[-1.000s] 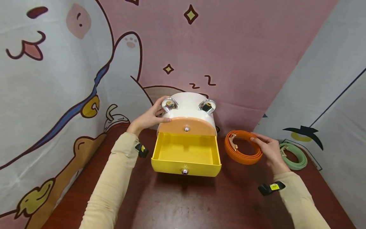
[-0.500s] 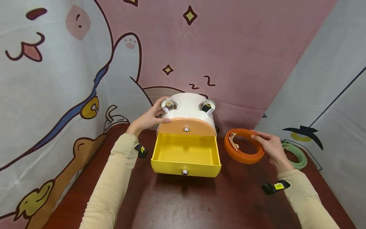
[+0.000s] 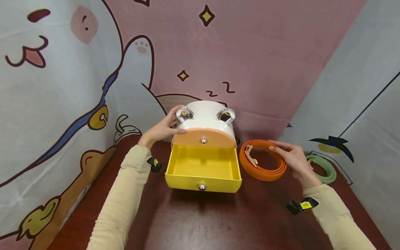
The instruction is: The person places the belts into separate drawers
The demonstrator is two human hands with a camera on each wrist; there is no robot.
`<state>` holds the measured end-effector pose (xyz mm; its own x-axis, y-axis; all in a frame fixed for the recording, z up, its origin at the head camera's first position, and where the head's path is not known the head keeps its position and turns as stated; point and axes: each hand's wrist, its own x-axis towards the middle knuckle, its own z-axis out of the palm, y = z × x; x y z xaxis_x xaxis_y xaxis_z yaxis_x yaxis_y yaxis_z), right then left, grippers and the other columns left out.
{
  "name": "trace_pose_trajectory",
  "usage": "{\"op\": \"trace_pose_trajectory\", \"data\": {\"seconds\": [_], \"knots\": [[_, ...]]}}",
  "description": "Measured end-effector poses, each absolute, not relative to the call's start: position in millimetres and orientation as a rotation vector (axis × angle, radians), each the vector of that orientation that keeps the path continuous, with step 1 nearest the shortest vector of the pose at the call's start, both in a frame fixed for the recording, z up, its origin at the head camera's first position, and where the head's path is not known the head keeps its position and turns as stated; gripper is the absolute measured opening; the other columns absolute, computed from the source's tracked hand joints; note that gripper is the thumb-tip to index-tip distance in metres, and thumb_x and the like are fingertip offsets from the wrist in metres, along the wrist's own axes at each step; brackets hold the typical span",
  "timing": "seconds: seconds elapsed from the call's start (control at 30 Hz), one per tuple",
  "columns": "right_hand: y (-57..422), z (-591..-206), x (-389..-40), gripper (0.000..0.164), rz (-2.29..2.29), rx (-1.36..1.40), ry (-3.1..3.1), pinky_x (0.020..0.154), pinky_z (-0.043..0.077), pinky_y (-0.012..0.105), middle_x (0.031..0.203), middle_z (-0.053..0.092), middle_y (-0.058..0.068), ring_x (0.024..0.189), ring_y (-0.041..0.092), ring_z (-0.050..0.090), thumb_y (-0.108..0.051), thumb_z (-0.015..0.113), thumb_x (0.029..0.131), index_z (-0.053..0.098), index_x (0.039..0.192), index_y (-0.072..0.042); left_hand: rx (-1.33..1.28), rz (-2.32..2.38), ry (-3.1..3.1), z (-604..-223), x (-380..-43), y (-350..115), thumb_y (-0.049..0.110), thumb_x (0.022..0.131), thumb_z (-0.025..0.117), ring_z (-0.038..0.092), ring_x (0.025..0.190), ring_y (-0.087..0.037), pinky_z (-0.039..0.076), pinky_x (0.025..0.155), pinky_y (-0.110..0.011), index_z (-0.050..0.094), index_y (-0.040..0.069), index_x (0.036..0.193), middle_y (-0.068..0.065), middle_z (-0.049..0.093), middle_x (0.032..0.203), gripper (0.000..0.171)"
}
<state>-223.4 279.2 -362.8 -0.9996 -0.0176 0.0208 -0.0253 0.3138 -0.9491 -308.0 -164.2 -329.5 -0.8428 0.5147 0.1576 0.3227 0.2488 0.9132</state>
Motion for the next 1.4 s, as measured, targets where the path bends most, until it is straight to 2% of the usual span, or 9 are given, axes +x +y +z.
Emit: {"op": "trace_pose_trajectory", "data": {"seconds": [0.27, 0.7, 0.87, 1.1, 1.4], "knots": [[268.2, -362.7, -220.6, 0.053, 1.859, 0.095, -2.505, 0.068, 0.054, 0.022, 0.094, 0.068, -0.015, 0.083, 0.005, 0.065, -0.027, 0.069, 0.092, 0.055, 0.132, 0.005, 0.782, 1.635, 2.348, -328.7, -307.8, -163.9, 0.008, 0.088, 0.072, 0.027, 0.14, -0.029, 0.035, 0.105, -0.048, 0.012, 0.029, 0.153, -0.008, 0.024, 0.156, 0.09], [246.7, -364.9, -219.1, 0.052, 1.881, 0.089, -2.471, 0.068, 0.055, 0.026, 0.091, 0.07, -0.011, 0.08, 0.012, 0.067, -0.025, 0.072, 0.089, 0.059, 0.127, 0.008, 0.804, 1.647, 2.33, -330.6, -310.0, -164.3, 0.006, 0.088, 0.071, 0.028, 0.14, -0.029, 0.036, 0.104, -0.048, 0.013, 0.029, 0.153, -0.007, 0.024, 0.155, 0.09], [236.3, -364.1, -219.5, 0.05, 1.836, 0.091, -2.49, 0.07, 0.055, 0.025, 0.092, 0.07, -0.007, 0.082, 0.012, 0.066, -0.026, 0.074, 0.088, 0.062, 0.123, 0.007, 0.802, 1.642, 2.334, -329.3, -308.7, -164.7, 0.006, 0.088, 0.071, 0.027, 0.14, -0.03, 0.036, 0.104, -0.049, 0.011, 0.026, 0.154, -0.007, 0.023, 0.156, 0.091], [225.3, -367.8, -220.4, 0.044, 1.814, 0.112, -2.505, 0.067, 0.055, 0.024, 0.089, 0.071, -0.002, 0.077, 0.009, 0.067, -0.022, 0.073, 0.088, 0.064, 0.118, 0.009, 0.794, 1.649, 2.324, -329.4, -307.7, -164.6, 0.006, 0.089, 0.071, 0.028, 0.14, -0.028, 0.036, 0.104, -0.048, 0.013, 0.03, 0.153, -0.007, 0.024, 0.156, 0.09], [213.4, -366.6, -219.6, 0.041, 1.829, 0.142, -2.508, 0.066, 0.055, 0.025, 0.091, 0.072, 0.007, 0.074, 0.011, 0.067, -0.019, 0.074, 0.087, 0.065, 0.117, 0.009, 0.802, 1.652, 2.322, -330.1, -308.0, -164.7, 0.005, 0.089, 0.071, 0.027, 0.14, -0.029, 0.036, 0.104, -0.049, 0.012, 0.028, 0.153, -0.007, 0.024, 0.156, 0.09]]}}
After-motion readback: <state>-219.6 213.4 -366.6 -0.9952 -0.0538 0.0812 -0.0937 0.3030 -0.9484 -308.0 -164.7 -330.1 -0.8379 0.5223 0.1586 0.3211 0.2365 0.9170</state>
